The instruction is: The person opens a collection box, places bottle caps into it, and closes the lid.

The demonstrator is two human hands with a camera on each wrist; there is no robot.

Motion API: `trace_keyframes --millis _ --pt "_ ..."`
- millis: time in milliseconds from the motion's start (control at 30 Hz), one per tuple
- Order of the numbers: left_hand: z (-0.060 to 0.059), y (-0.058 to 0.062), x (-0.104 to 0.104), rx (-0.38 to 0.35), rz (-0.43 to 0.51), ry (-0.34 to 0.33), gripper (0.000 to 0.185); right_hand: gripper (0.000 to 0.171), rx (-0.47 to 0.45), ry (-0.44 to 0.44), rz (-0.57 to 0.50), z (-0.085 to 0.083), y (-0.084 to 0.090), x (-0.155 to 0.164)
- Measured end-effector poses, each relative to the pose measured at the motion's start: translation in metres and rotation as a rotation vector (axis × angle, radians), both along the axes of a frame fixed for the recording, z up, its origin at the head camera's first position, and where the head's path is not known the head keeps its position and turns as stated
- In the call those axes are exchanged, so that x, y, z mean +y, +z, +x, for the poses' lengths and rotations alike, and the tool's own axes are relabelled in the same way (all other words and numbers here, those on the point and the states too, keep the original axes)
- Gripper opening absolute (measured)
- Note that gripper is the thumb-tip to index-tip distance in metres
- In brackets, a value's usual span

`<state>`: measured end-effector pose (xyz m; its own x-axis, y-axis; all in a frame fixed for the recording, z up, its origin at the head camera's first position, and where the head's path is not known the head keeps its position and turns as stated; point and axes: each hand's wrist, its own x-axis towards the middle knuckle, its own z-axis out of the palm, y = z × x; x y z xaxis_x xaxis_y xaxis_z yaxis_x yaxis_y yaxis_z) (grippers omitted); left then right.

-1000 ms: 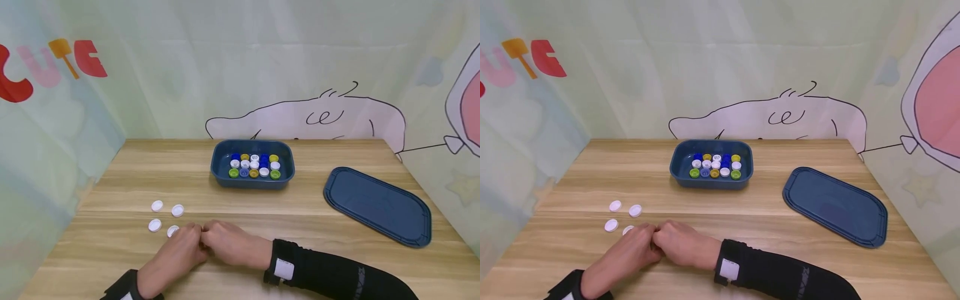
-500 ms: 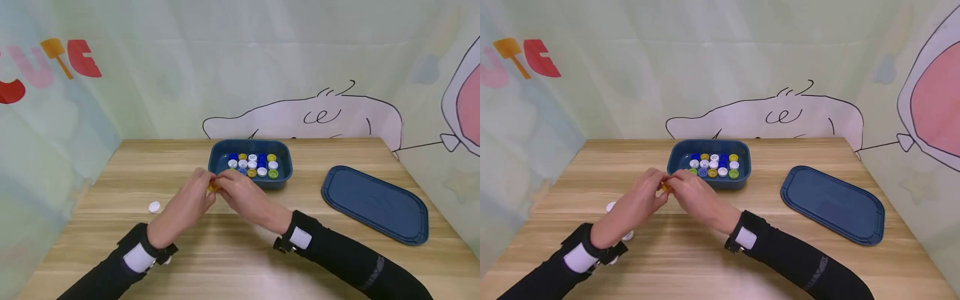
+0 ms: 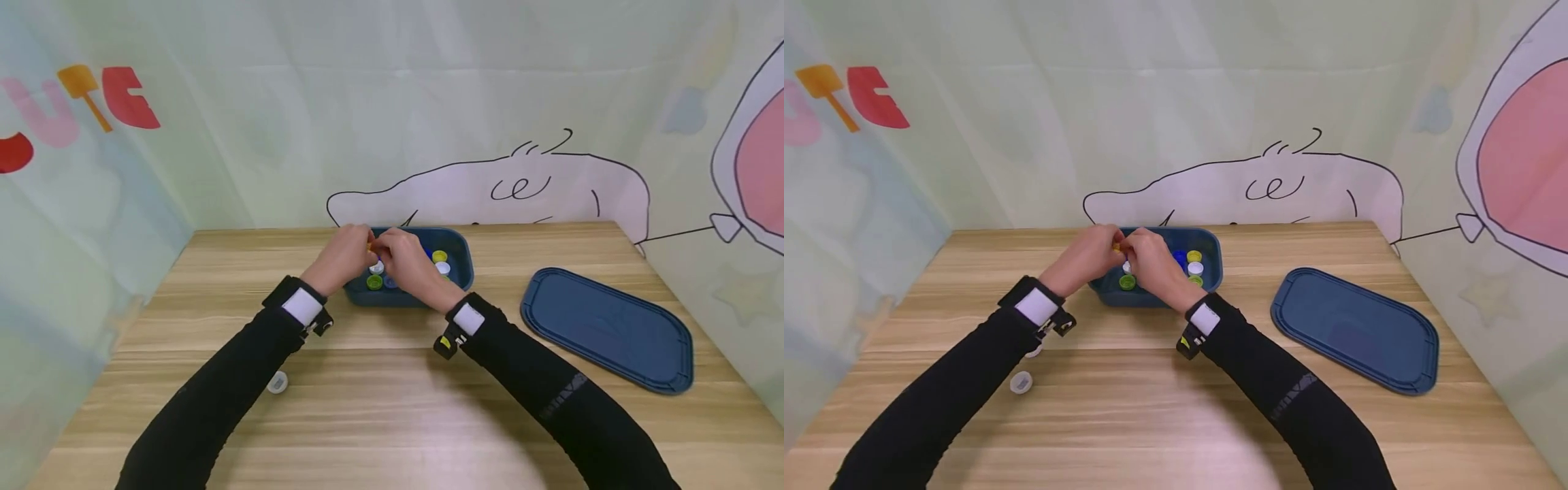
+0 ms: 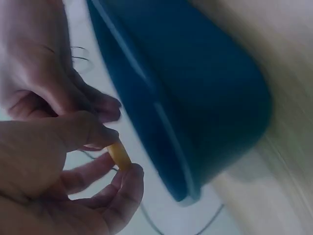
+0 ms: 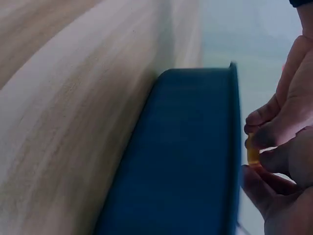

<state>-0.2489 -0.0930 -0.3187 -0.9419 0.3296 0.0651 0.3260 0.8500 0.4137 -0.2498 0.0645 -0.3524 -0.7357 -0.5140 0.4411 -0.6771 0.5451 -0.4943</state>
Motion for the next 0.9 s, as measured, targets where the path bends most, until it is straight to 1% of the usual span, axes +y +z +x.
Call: trace_keyframes --millis 100,167,233,300,400,500,567,600,700,800,833,900 --pt "-0.016 -0.011 0.006 0.027 -0.097 -0.014 0.014 0.020 -0.032 -0.010 0.048 -0.009 -0.006 0.003" --pt "-0.024 -0.019 0.010 0.035 -0.154 -0.008 0.009 0.023 -0.049 -0.005 0.095 -0.014 -0.010 0.004" --pt "-0.029 -0.026 0.014 0.035 -0.197 0.007 0.011 0.027 -0.071 0.003 0.141 -0.018 -0.013 0.005" --pt "-0.033 -0.033 0.016 0.041 -0.231 0.029 0.014 0.029 -0.092 0.014 0.181 -0.021 -0.015 0.005" --pt "-0.036 -0.041 0.019 0.081 -0.295 0.050 0.018 0.027 -0.112 0.029 0.222 -0.023 -0.019 0.004" --pt "-0.037 -0.047 0.020 0.111 -0.370 0.072 0.019 0.025 -0.111 0.036 0.240 -0.023 -0.022 0.003" --pt "-0.037 -0.050 0.020 0.106 -0.401 0.105 0.019 0.025 -0.108 0.035 0.244 -0.022 -0.024 0.002" --pt "-0.043 -0.059 0.018 0.132 -0.410 0.118 0.018 0.025 -0.104 0.034 0.243 -0.023 -0.025 0.002" --pt "-0.046 -0.063 0.019 0.104 -0.408 0.164 0.020 0.026 -0.100 0.031 0.243 -0.024 -0.025 0.002" --pt "-0.050 -0.068 0.020 0.085 -0.383 0.185 0.023 0.023 -0.098 0.031 0.257 -0.024 -0.024 0.002" --pt "-0.045 -0.061 0.023 0.054 -0.374 0.194 0.024 0.022 -0.098 0.031 0.264 -0.025 -0.024 0.003" --pt "-0.046 -0.062 0.025 0.063 -0.358 0.197 0.024 0.019 -0.095 0.032 0.283 -0.025 -0.023 0.003"
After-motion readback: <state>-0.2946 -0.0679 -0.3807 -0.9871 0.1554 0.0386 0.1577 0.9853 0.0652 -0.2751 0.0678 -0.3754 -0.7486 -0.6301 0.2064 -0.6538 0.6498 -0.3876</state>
